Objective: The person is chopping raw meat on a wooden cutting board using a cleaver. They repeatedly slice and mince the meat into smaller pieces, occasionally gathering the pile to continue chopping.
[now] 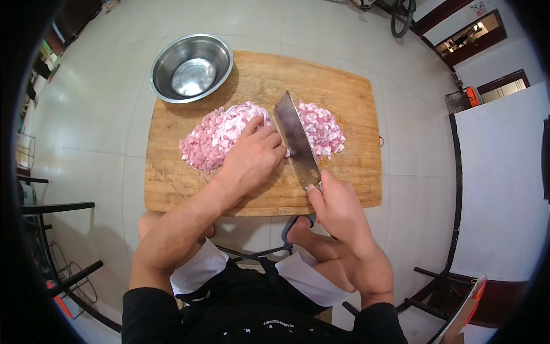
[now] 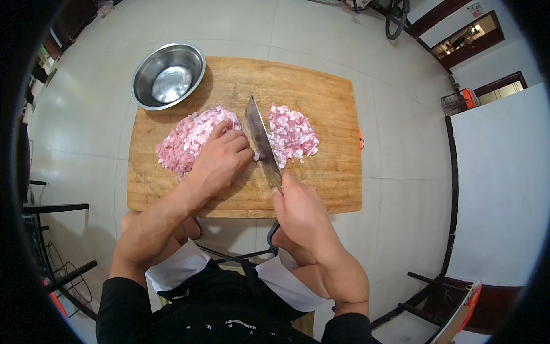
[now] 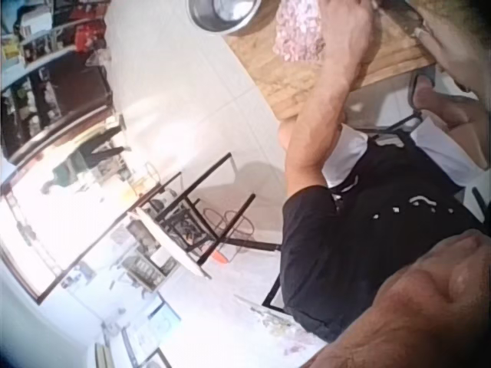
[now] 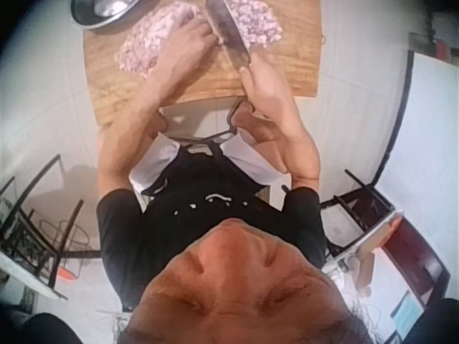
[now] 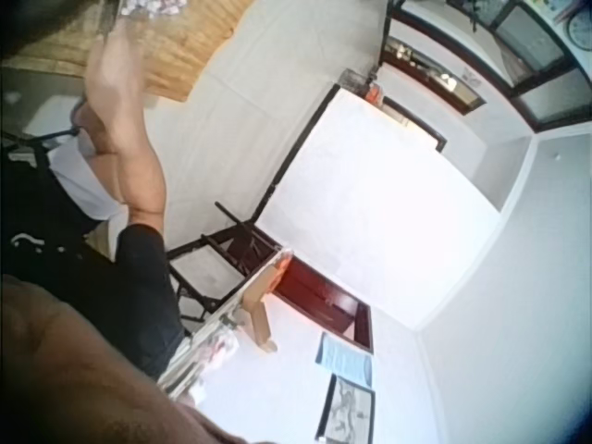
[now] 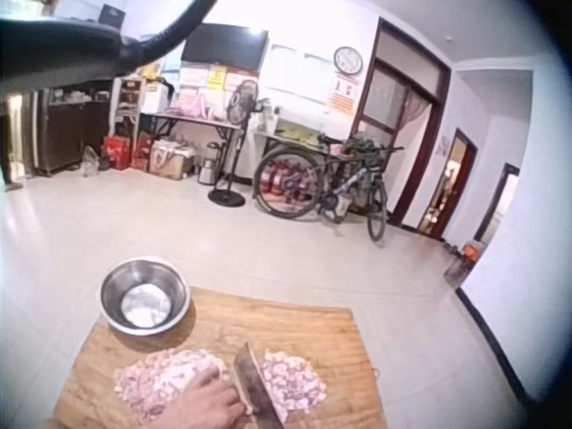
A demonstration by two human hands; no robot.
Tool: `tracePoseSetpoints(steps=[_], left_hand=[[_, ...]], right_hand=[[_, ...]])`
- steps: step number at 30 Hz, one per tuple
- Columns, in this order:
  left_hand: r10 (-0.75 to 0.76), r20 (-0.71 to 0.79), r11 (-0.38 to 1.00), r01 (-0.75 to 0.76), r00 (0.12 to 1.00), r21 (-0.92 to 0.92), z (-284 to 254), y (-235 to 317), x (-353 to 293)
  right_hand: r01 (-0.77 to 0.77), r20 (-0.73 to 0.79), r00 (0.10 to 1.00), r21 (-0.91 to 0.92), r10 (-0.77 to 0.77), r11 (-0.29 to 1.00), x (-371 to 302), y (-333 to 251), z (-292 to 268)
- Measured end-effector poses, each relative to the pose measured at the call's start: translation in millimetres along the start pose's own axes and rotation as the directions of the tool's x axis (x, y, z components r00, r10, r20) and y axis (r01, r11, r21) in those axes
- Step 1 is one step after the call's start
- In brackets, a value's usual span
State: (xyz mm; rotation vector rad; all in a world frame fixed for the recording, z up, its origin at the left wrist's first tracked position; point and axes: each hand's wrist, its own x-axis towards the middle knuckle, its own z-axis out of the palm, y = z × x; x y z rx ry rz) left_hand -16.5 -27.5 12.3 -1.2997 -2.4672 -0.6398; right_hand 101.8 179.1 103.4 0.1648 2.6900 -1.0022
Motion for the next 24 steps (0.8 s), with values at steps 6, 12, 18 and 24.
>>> tracePoseSetpoints(steps=[6, 12, 18, 24], left_hand=[[-0.005, 0.007, 0.999, 0.005, 1.0, -0.032, 6, 8, 0], [-0.07, -0.034, 0.998, 0.07, 0.997, 0.001, 3, 17, 0], [-0.148, -0.1, 0.986, 0.155, 0.984, 0.069, 9, 19, 2], [-0.16, -0.105, 0.982, 0.169, 0.981, 0.082, 9, 23, 0]], right_hand=[[0.051, -0.121, 0.992, 0.032, -0.047, 0.998, 19, 11, 18], [-0.123, -0.117, 0.978, 0.357, 0.175, 0.926, 51, -13, 2], [-0.01, -0.205, 0.978, 0.164, 0.044, 0.986, 30, 5, -2], [0.017, -0.171, 0.985, 0.007, -0.016, 1.0, -12, -8, -5]])
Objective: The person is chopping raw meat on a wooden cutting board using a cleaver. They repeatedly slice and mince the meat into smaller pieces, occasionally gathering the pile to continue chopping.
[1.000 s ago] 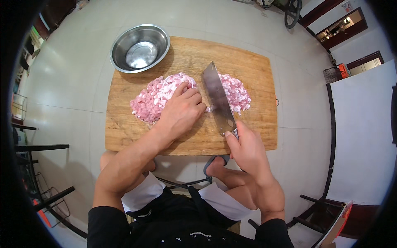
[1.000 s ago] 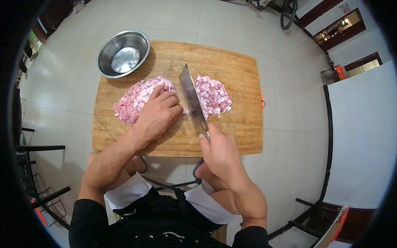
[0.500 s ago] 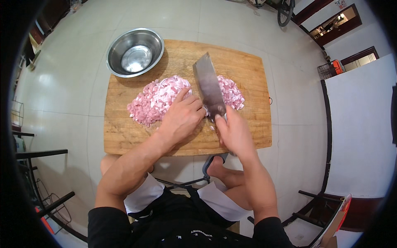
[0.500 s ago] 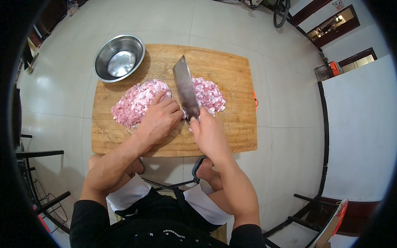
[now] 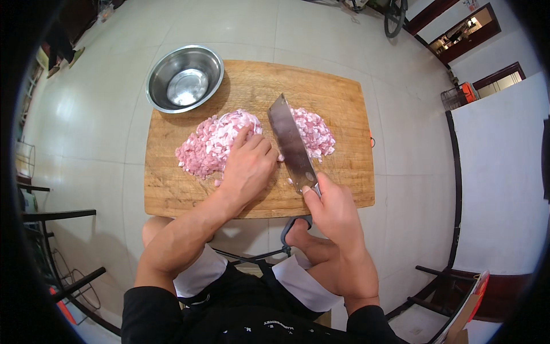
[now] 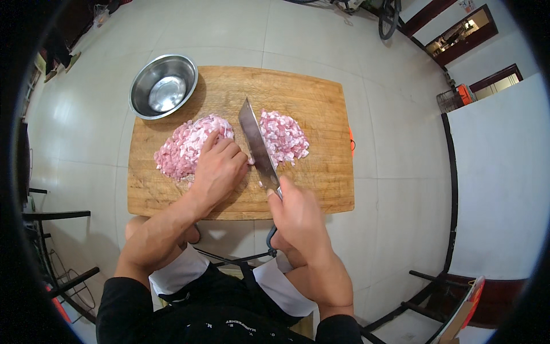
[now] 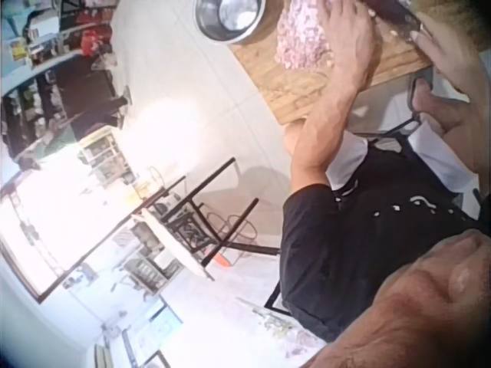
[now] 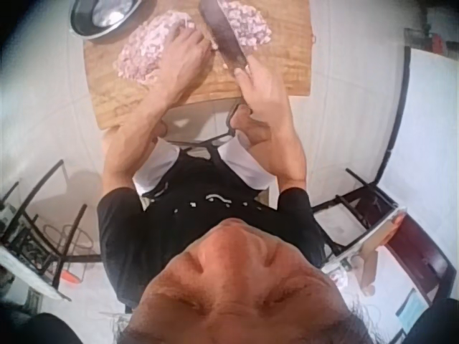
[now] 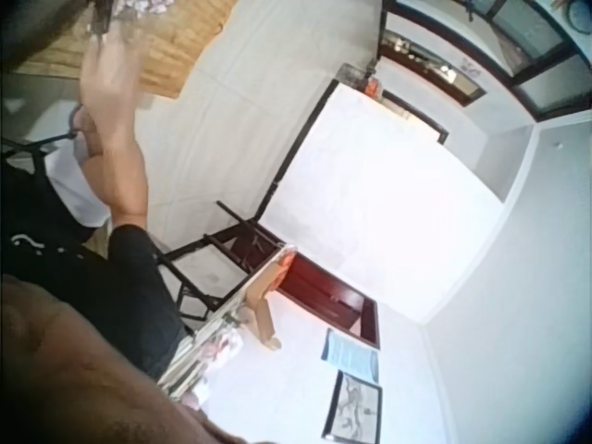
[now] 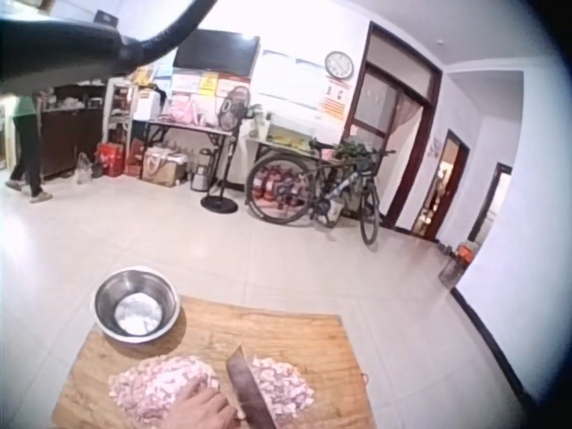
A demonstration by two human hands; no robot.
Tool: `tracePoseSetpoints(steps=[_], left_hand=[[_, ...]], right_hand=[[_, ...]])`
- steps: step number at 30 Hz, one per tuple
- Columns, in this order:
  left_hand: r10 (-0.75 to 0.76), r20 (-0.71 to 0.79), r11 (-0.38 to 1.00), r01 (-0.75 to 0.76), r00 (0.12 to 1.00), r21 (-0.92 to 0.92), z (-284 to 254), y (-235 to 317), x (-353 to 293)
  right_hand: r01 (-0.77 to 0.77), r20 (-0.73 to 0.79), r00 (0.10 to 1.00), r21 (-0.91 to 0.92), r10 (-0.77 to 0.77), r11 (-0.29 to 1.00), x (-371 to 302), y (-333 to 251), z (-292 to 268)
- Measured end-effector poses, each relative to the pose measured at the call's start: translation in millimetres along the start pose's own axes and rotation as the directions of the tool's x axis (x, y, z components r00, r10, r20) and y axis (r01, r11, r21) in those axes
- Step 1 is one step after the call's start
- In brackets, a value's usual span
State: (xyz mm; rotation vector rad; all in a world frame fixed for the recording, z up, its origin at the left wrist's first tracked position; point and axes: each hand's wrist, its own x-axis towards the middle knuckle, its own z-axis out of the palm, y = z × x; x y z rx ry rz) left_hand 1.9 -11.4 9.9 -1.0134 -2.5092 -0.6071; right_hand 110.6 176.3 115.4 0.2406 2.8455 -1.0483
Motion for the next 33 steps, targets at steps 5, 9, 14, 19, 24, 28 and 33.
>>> tracePoseSetpoints(steps=[5, 9, 14, 19, 24, 28, 33], left_hand=[[-0.006, 0.026, 1.0, 0.007, 1.0, -0.023, -4, 1, -1], [0.012, 0.035, 0.998, -0.01, 0.999, -0.061, -4, 0, -2], [0.054, 0.039, 0.993, -0.05, 0.998, -0.104, 3, -5, -5], [0.113, 0.059, 0.99, -0.107, 0.992, -0.096, -2, -1, -3], [0.055, 0.027, 0.997, -0.054, 0.998, -0.05, 1, 1, -3], [-0.001, 0.018, 0.999, 0.001, 1.0, -0.041, -5, -1, 1], [-0.003, 0.02, 0.999, 0.004, 1.0, -0.04, -3, 1, 0]], right_hand=[[0.031, 0.022, 0.999, -0.02, -0.03, 0.999, -8, 3, 4], [0.001, 0.077, 0.997, -0.042, 0.002, 0.999, -5, 1, 5], [0.063, 0.141, 0.989, -0.084, -0.051, 0.994, 10, 2, 10], [0.008, 0.093, 0.996, -0.183, 0.009, 0.983, 41, -11, 25], [0.008, -0.099, 0.995, 0.152, 0.007, 0.988, 80, 21, 49], [-0.047, -0.073, 0.995, 0.28, 0.07, 0.959, 75, 27, 37], [-0.077, -0.003, 0.997, 0.128, 0.078, 0.989, 43, 4, 4]])
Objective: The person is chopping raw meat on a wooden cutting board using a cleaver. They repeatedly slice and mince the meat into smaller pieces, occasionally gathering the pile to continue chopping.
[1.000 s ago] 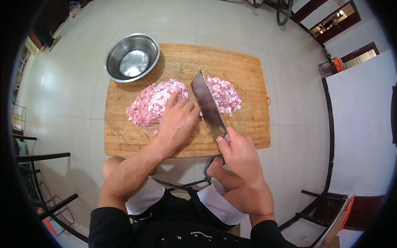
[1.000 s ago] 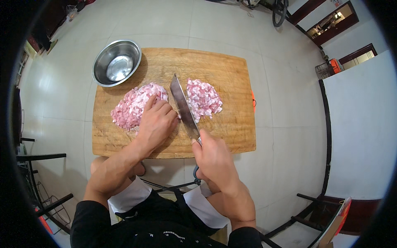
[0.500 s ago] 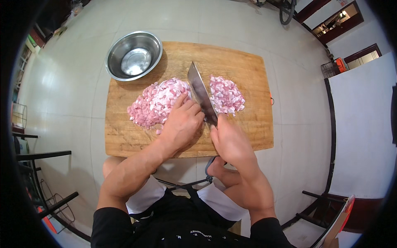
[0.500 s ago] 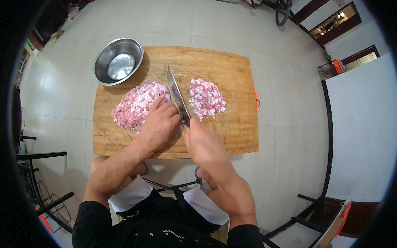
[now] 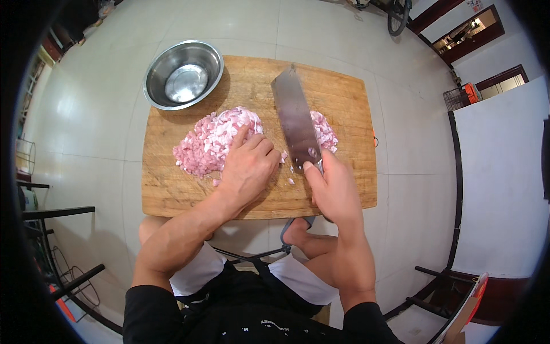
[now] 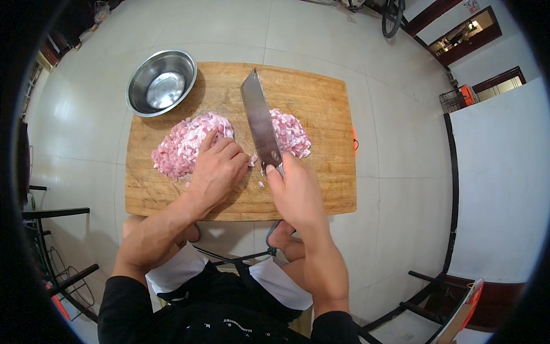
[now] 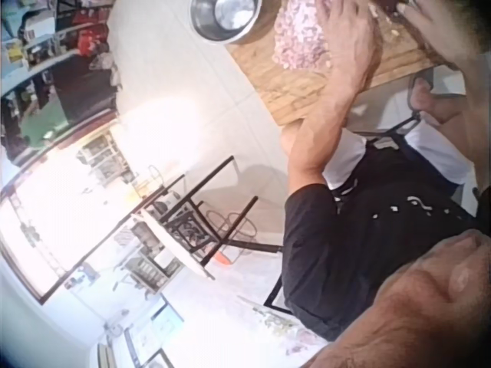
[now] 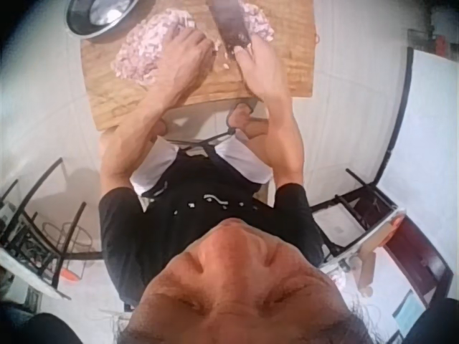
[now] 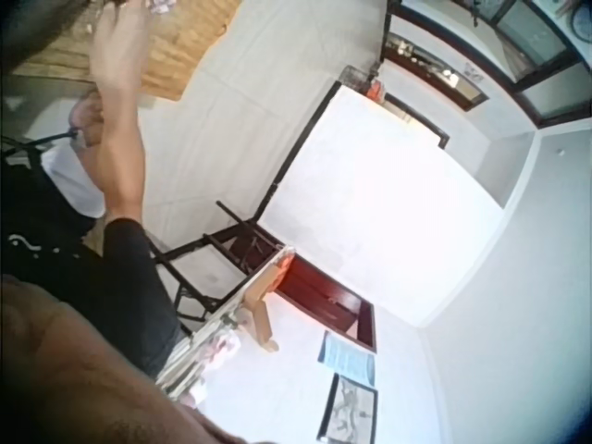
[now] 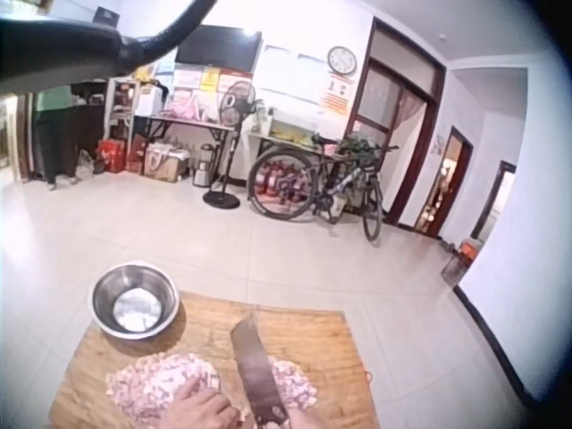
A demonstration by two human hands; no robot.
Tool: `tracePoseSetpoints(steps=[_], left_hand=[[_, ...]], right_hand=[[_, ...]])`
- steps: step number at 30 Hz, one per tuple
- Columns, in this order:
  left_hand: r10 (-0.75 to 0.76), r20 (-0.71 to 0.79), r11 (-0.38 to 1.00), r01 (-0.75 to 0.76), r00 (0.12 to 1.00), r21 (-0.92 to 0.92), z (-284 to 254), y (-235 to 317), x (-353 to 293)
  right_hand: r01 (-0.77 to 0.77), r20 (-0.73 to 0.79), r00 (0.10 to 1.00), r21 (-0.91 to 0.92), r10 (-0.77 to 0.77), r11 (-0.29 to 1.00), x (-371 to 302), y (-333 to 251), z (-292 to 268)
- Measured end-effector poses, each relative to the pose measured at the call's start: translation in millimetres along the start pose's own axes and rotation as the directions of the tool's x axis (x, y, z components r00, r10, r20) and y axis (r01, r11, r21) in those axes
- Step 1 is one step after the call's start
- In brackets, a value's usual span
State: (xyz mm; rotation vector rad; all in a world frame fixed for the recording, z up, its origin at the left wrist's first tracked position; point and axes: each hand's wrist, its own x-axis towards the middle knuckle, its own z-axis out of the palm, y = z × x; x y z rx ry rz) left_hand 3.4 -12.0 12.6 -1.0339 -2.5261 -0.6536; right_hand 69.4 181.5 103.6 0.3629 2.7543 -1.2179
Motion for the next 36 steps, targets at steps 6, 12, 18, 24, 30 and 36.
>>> tracePoseSetpoints(steps=[6, 12, 18, 24, 30, 36], left_hand=[[-0.01, 0.013, 1.0, 0.01, 1.0, 0.015, -2, 4, -2], [-0.009, 0.023, 1.0, 0.009, 1.0, 0.001, -1, 2, -3], [0.016, 0.013, 0.999, -0.015, 1.0, -0.036, 4, -1, -5], [0.044, 0.0, 0.999, -0.044, 0.999, -0.008, 8, -3, -4], [0.08, 0.042, 0.996, -0.078, 0.996, -0.051, 3, 0, -8], [0.019, -0.026, 0.999, -0.019, 0.999, -0.025, -5, -10, 2]], right_hand=[[0.143, 0.02, 0.99, -0.138, -0.142, 0.98, -32, 3, 1], [0.222, 0.006, 0.974, -0.248, -0.227, 0.943, -45, 7, 5], [0.238, 0.061, 0.971, -0.263, -0.229, 0.935, -44, 8, 10], [0.176, 0.064, 0.984, -0.221, -0.166, 0.959, -6, 1, 26], [-0.009, 0.105, 0.994, 0.029, 0.005, 1.0, 25, 21, 28], [-0.23, 0.179, 0.969, 0.396, 0.171, 0.889, 37, 37, -2]])
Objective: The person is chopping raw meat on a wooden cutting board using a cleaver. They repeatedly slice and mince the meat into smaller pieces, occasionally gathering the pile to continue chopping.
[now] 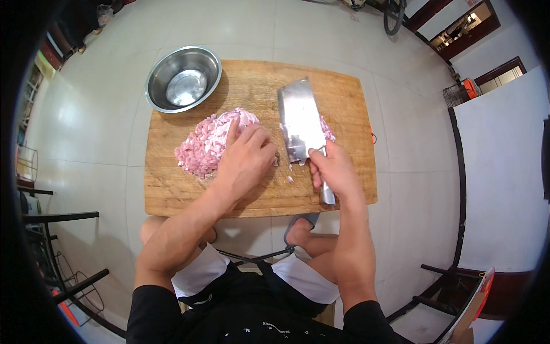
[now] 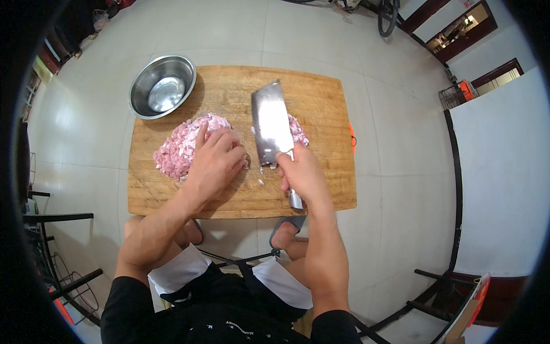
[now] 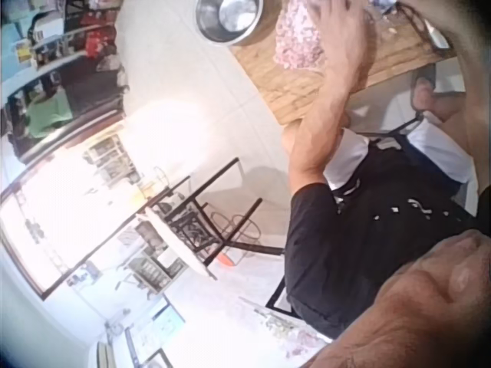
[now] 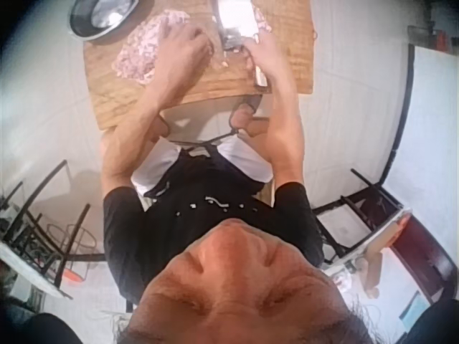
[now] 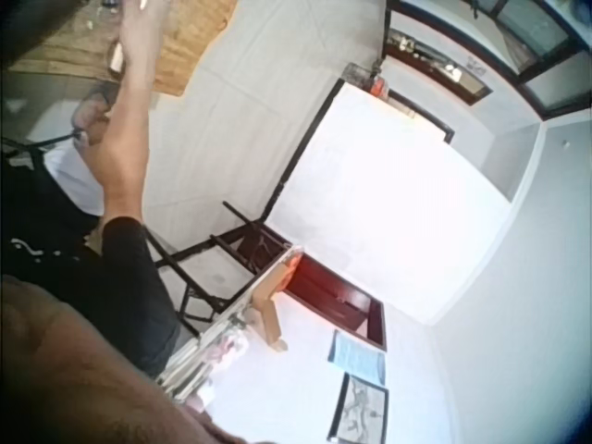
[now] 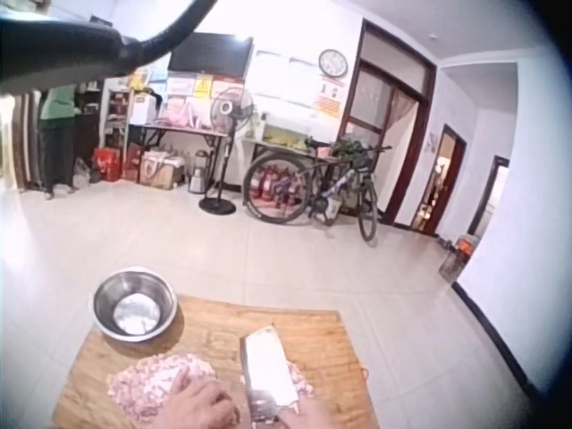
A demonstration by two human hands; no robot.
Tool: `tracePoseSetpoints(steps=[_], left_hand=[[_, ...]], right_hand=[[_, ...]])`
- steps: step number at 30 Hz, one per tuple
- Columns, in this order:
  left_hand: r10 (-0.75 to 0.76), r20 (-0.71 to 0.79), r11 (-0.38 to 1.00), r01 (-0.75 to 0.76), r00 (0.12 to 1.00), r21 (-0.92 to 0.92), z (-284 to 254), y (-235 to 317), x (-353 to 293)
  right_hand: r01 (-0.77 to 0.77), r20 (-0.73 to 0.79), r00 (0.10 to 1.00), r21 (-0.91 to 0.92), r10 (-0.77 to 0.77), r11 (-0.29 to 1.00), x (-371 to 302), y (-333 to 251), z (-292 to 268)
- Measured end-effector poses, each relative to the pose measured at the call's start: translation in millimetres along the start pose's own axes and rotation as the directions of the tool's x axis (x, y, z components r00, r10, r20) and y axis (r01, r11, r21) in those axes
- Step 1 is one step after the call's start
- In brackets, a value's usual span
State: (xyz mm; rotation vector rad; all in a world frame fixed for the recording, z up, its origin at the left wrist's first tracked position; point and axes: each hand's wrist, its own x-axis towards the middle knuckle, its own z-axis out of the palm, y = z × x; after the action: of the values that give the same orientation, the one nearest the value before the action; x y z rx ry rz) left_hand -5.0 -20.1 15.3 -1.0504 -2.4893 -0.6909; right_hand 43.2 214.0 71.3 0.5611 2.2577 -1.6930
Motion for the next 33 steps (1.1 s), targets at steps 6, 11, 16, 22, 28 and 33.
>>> tracePoseSetpoints(steps=[6, 11, 16, 22, 28, 33], left_hand=[[-0.101, -0.039, 0.995, 0.101, 0.994, -0.013, -12, -12, 18], [-0.094, 0.01, 0.995, 0.093, 0.996, 0.021, -8, -21, 19], [-0.004, 0.119, 0.998, -0.004, 0.993, 0.062, 4, -16, 28], [0.04, 0.115, 0.979, -0.062, 0.993, 0.192, 22, -10, 39], [0.031, 0.176, 0.998, -0.039, 0.984, 0.044, 22, -6, 48], [-0.076, 0.184, 0.997, 0.073, 0.98, 0.019, 18, 0, 38]], right_hand=[[-0.014, -0.109, 0.994, -0.056, 0.007, 0.998, -19, -9, -8], [0.006, -0.15, 0.988, -0.178, -0.033, 0.984, -41, -15, -11], [0.016, -0.171, 0.984, -0.212, -0.053, 0.977, -60, -20, -17], [0.04, -0.167, 0.983, -0.207, -0.076, 0.977, -61, -10, -19], [0.027, -0.156, 0.985, -0.273, -0.072, 0.962, -59, -12, -18], [0.114, -0.094, 0.982, -0.386, -0.162, 0.916, -60, -3, -18]])
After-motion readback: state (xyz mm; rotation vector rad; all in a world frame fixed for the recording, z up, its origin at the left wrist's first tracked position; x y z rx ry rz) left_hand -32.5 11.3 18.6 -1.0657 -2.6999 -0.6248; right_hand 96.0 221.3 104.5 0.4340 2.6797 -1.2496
